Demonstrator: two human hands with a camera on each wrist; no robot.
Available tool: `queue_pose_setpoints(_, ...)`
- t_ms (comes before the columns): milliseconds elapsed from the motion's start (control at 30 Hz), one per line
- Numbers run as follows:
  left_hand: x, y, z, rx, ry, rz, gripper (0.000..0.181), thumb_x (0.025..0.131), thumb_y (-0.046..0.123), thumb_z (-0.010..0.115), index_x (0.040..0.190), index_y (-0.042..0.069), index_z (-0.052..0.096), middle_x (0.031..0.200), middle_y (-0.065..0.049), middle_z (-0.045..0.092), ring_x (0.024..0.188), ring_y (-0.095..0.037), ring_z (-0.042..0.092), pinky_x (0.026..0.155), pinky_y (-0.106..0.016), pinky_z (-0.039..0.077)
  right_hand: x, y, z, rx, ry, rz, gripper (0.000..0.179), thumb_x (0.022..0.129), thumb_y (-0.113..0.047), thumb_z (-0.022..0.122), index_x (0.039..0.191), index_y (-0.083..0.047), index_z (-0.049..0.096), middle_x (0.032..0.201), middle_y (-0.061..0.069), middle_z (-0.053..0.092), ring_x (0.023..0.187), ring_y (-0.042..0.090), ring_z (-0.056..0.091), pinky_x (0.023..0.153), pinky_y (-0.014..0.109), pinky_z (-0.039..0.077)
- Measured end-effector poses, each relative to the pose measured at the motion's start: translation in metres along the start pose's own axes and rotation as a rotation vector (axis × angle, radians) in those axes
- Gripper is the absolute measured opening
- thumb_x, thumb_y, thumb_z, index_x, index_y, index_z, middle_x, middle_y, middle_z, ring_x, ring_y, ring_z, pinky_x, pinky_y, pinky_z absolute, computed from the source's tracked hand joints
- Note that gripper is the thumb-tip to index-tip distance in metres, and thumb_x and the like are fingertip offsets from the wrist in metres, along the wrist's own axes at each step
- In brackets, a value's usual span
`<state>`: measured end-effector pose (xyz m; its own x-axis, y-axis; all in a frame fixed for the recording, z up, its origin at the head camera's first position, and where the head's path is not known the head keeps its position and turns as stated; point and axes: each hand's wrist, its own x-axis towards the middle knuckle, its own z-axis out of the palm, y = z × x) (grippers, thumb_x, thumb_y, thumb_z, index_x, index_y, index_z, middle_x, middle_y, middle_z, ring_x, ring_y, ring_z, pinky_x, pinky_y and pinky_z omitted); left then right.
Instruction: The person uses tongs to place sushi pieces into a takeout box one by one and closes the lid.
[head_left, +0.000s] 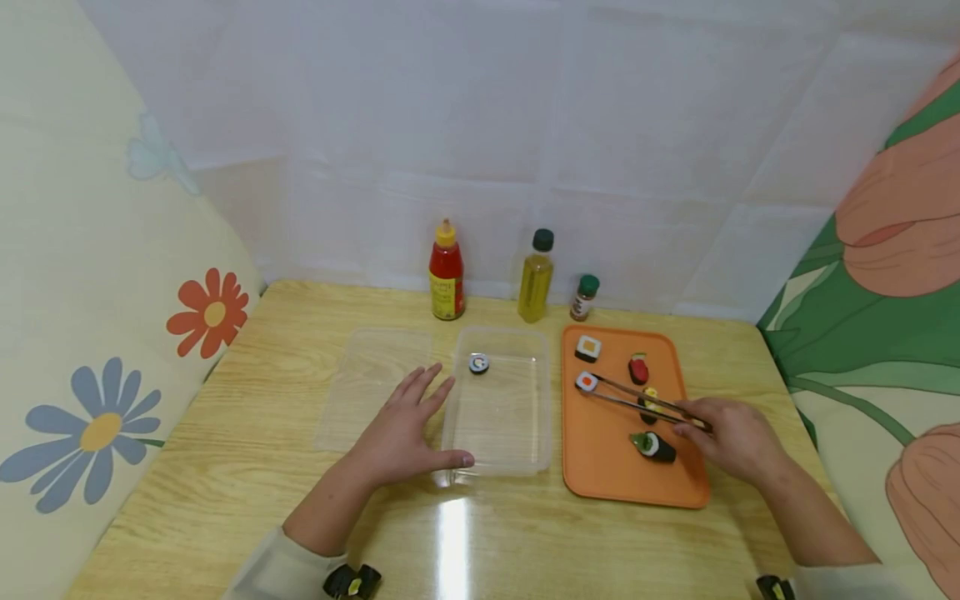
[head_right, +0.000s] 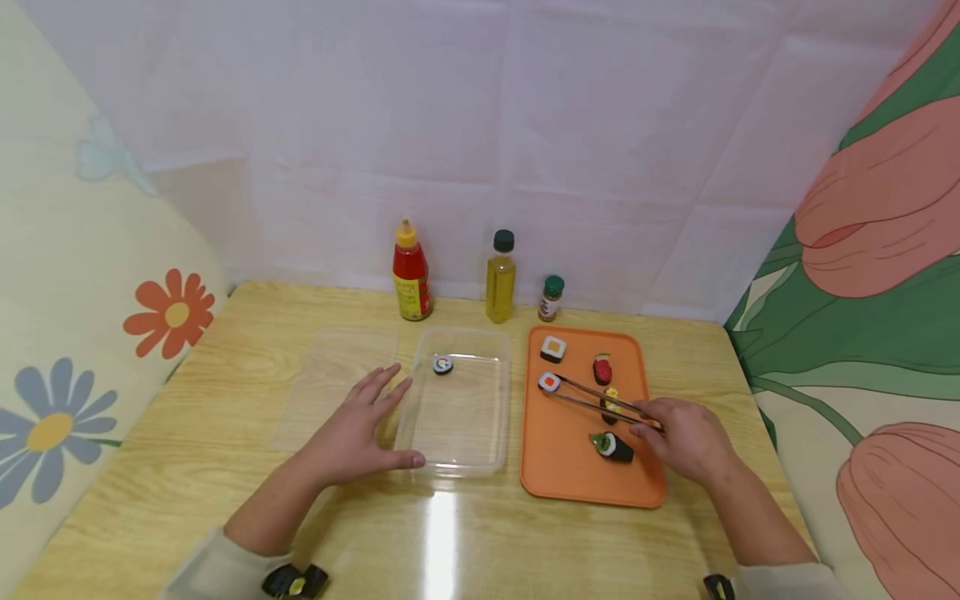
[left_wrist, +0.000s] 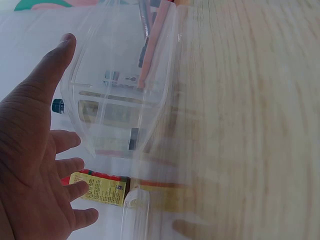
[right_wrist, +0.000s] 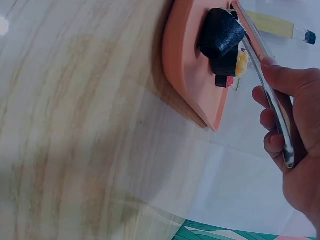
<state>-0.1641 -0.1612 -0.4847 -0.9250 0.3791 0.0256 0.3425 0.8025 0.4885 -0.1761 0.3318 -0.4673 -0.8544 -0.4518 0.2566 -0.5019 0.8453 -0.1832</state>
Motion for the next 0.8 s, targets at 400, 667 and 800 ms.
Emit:
queue_pose_setpoints(400,0.001,0.0,0.0,0.005,0.0,0.0,0.126,0.068,0.093,0.065,0.163,0.015,0.035,0.173,-0.008,0.017,0.158,-0.039,0.011,0.118,-0.066,0.029,0.004,-0.006,-0.013,0.018,0.034,-0.054,0.034,0.081,-0.018,0.089,0.111,-0.005,0.08,0.098,0.008,0.079,0.076,0.022,0.072,0.059,0.039,0.054)
queue_pose_setpoints(667,0.0,0.0,0.0,0.005,-0.004,-0.003,0.129,0.067,0.097,0.059,0.163,0.014,0.035,0.173,-0.009,0.017,0.158,-0.039,0.011,0.118,-0.066,0.029,0.011,-0.011,-0.02,0.044,0.085,-0.134,0.035,0.079,-0.021,0.09,0.111,-0.008,0.081,0.095,0.004,0.078,0.067,0.009,0.064,0.053,0.028,0.047)
queue_pose_setpoints(800,0.0,0.0,0.0,0.001,-0.006,-0.003,0.128,0.068,0.095,0.061,0.163,0.014,0.035,0.173,-0.009,0.016,0.158,-0.039,0.011,0.118,-0.066,0.029,0.015,-0.012,-0.025,0.079,0.096,-0.164,0.035,0.083,-0.027,0.087,0.111,-0.007,0.081,0.094,0.003,0.078,0.062,0.0,0.056,0.051,0.024,0.043)
